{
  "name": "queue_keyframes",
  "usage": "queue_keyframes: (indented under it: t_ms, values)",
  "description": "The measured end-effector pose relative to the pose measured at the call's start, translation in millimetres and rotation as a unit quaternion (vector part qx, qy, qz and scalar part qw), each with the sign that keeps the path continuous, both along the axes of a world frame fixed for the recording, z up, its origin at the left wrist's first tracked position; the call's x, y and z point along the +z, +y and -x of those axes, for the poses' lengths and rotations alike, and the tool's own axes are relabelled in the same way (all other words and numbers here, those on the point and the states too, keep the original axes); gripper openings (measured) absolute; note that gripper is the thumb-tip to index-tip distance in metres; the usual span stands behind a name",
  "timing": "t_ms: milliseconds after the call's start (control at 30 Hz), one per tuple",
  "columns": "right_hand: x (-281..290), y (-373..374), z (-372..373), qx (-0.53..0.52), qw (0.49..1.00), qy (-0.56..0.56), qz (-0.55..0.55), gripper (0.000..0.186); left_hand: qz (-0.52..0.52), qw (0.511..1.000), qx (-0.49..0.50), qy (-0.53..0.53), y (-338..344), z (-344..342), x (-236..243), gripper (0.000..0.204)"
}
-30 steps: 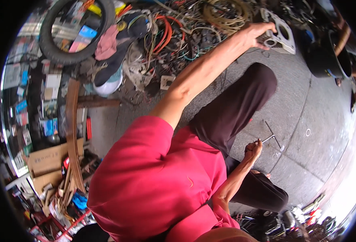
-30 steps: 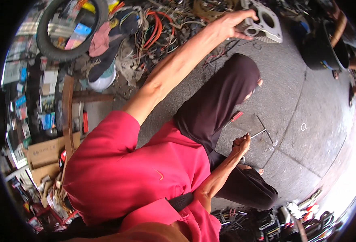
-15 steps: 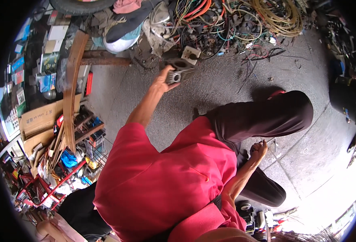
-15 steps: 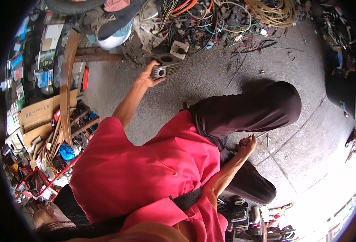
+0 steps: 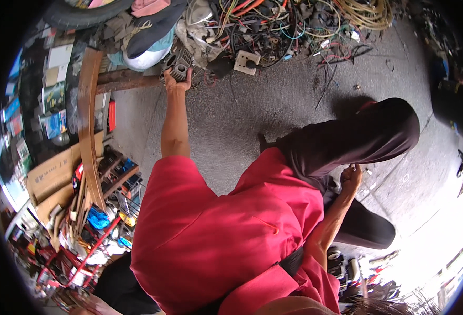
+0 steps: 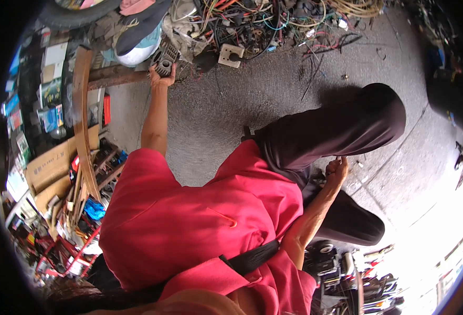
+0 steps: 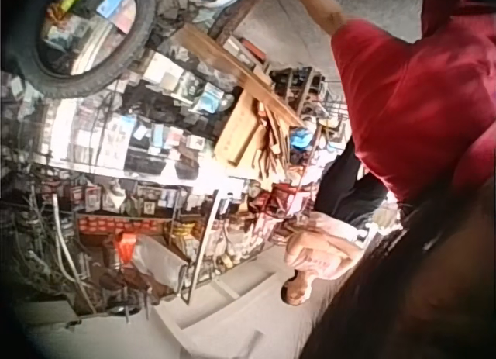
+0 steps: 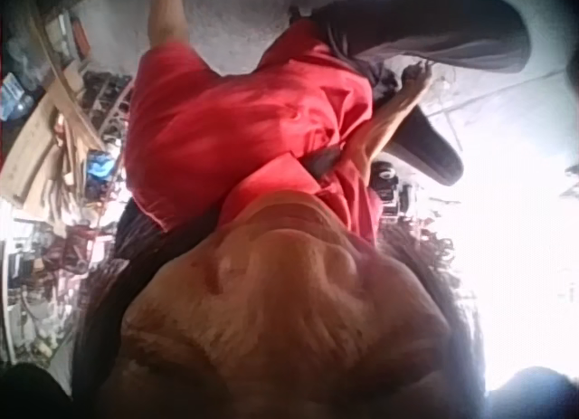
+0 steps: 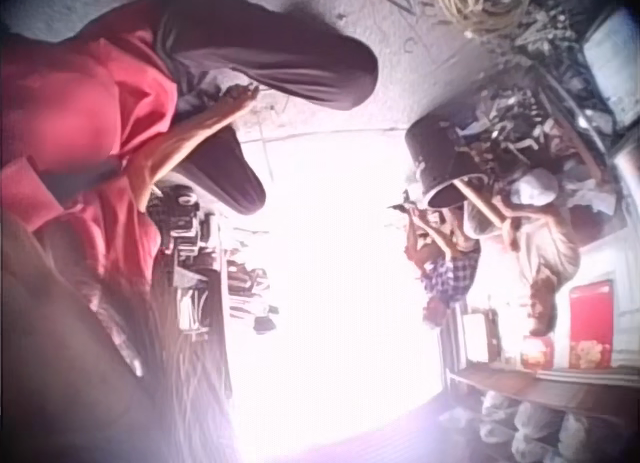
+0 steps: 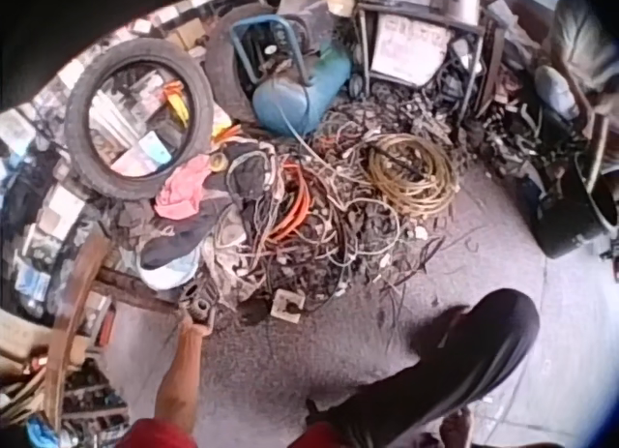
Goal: Disassembling a motorcycle engine cylinder head and removing internal components using a T-wrench and hammer.
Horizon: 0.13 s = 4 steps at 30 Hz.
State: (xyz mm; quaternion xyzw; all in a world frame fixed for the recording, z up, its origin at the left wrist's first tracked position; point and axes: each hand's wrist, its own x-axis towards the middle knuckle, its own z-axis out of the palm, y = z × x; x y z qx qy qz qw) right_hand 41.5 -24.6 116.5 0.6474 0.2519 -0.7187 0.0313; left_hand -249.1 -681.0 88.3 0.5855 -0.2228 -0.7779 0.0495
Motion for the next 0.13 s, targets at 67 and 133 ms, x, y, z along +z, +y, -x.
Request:
queue_keyframes:
  t_ms: [67, 133]
  values:
    - [1, -6, -2, -0.01, 1.0, -0.004, -0.004, 0.03, 0.053, 0.997, -0.053, -0.029, -3, 15, -11, 0.041]
    - [3, -17, -8, -0.016, 0.999, 0.047, -0.018, 0.03, 0.067, 0.987, -0.149, 0.012, 8, 44, -21, 0.041]
